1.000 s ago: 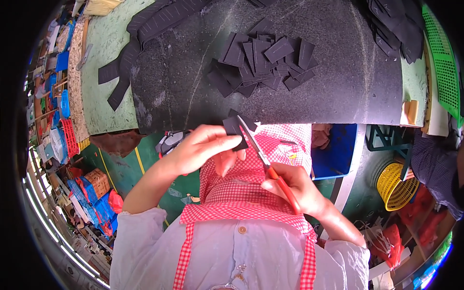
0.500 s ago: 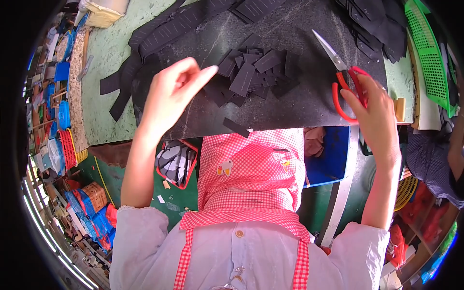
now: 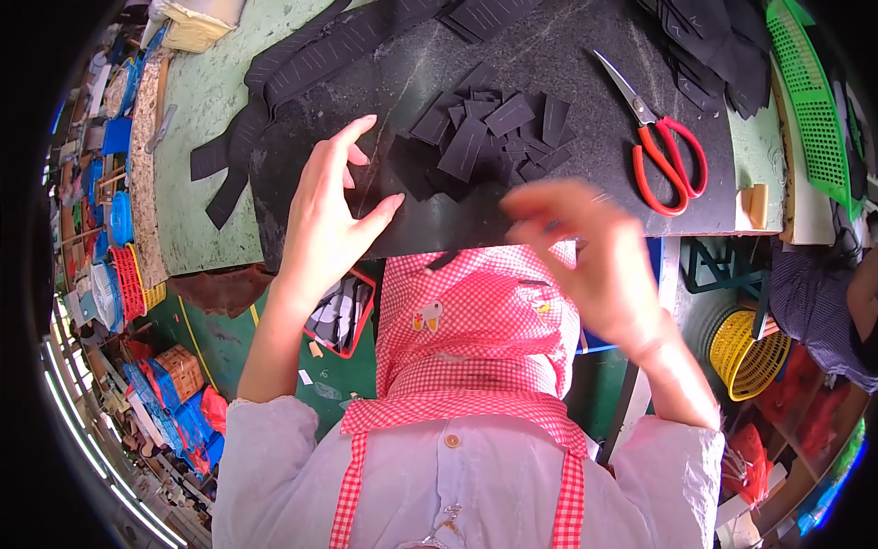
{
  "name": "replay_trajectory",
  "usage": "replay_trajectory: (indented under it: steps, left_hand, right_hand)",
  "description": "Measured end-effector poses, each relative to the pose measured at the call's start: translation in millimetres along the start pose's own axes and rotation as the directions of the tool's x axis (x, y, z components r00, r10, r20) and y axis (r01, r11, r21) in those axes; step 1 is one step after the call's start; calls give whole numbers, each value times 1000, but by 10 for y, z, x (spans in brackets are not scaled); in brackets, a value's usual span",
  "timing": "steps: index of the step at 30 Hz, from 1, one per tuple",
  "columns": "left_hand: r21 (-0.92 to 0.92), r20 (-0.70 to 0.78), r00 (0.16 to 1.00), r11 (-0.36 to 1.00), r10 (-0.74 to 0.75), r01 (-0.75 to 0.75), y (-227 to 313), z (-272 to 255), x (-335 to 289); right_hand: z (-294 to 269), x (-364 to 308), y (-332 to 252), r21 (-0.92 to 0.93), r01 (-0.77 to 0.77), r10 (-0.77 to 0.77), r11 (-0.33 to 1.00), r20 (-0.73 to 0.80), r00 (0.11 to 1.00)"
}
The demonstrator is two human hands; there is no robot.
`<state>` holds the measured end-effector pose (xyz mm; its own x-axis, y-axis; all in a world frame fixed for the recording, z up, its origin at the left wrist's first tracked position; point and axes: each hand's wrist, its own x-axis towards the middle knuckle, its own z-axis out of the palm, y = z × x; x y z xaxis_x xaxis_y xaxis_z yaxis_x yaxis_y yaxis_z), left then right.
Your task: Cutting strips of black material into smaller rectangular pieces using scissors at a manufacturing workbench.
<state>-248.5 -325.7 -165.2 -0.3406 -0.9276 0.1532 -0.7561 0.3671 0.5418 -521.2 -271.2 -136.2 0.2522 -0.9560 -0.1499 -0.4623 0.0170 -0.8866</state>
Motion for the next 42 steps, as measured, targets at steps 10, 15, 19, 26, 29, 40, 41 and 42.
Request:
replay_trajectory:
  steps: [10,15,19,26,29,40,41,42]
  left_hand:
    - [-89,24,999,996,27,-24,159,236,202]
    - [-164,52,999,986,8,1,121,181,129]
    - [-183,36,999,982,-33,39,143,134,49]
    - [-234,-10,998,971,57,-57,302,308,135]
    - [-358,62,998,932,-33,54,253,229,99]
    - [-224,-101,995,974,4,-27,122,54,228]
    - [-178,-133,990,981,50,-74,120,70,277]
    - [-125,-160,983,986,91,-112,63,134,311]
  right_hand:
    - [34,632,-123,-351,11,-80,936,-183,980]
    - [60,682,-174,-394,77,-166,916,-198,966]
    - [-57,685,-130,-394,-90,-39,915,-308,950]
    - [419,825,-323,-562,28,-196,826,-241,950]
    - [407,871,-283,-588,79,-237,805,-196,951]
    - [491,830,-134,-617,152,-374,772,-247,894]
    - [485,805,-124,-610,170,-381,774,-233,895]
    - [518,801,-96,-598,170,-363,783,-218,906]
